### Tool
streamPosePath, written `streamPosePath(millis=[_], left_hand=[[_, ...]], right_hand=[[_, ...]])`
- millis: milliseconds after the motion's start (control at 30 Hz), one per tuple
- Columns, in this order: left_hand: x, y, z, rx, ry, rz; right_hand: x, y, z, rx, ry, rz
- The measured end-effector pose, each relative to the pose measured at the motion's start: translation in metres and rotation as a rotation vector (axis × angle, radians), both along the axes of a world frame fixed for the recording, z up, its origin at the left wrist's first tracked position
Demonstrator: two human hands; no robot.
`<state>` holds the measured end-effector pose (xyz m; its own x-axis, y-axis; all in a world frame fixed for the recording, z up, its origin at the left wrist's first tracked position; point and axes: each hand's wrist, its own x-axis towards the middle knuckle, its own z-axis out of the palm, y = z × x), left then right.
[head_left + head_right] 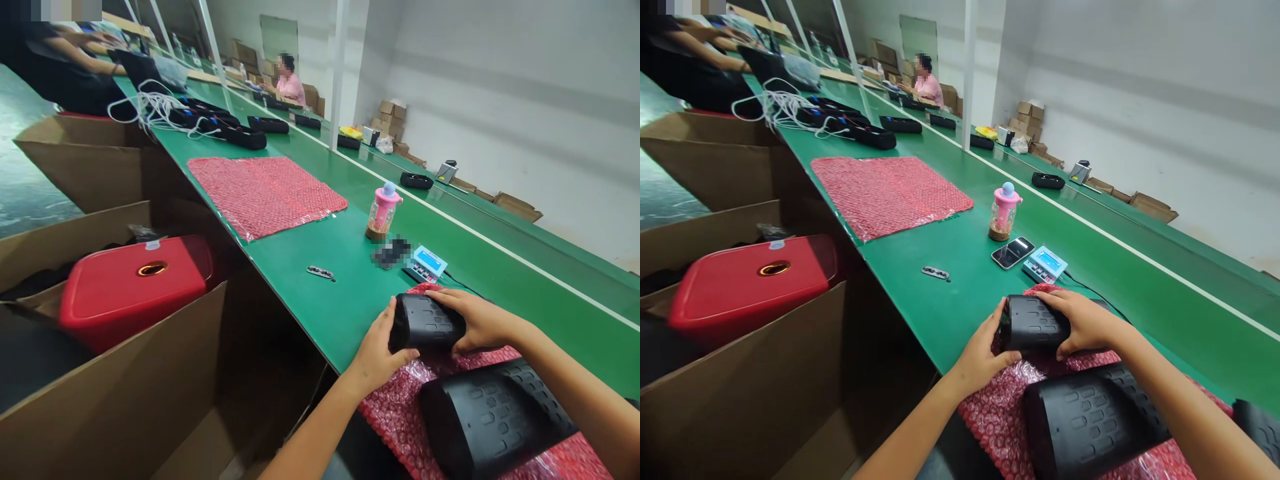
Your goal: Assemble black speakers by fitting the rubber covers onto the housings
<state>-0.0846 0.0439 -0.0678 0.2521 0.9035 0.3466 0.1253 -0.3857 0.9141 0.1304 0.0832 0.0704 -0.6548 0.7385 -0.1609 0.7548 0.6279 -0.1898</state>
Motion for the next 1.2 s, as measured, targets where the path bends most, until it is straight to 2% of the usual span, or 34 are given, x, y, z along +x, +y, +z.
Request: streamPosePath(millis=[267, 567, 700, 767, 833, 900, 1000, 1100, 1200], left_hand=[[-0.001, -0.001, 0.001, 0.027, 0.043, 0.011], [0.000, -0.005, -0.001, 0.061, 0.110, 0.050], [0.004, -0.010, 0.005, 0.149, 0.255, 0.139], [0.007, -0.011, 0.018, 0.240, 0.350, 0.247], [0.009, -0.009, 0.037, 0.375, 0.406, 0.331], [0.011, -0.005, 0.062, 0.502, 0.449, 0.320], [0.014, 0.003, 0.099, 0.594, 0.529, 0.237], [0.023, 0.009, 0.125, 0.613, 0.603, 0.184], [0.040, 0.012, 0.131, 0.562, 0.725, 0.098]], right_hand=[[0.000, -0.001, -0.005, 0.043, 0.017, 0.031], [0.002, -0.006, -0.028, 0.261, -0.012, 0.040], [0.003, -0.006, -0.030, 0.220, 0.101, 0.036], [0.005, -0.003, -0.026, 0.147, 0.207, 0.028], [0.009, 0.003, -0.018, 0.114, 0.290, -0.011], [0.015, 0.008, -0.006, 0.160, 0.331, -0.096], [0.024, 0.011, 0.007, 0.297, 0.375, -0.238], [0.027, 0.010, 0.000, 0.346, 0.393, -0.310], [0.024, 0.013, -0.019, 0.263, 0.392, -0.289]])
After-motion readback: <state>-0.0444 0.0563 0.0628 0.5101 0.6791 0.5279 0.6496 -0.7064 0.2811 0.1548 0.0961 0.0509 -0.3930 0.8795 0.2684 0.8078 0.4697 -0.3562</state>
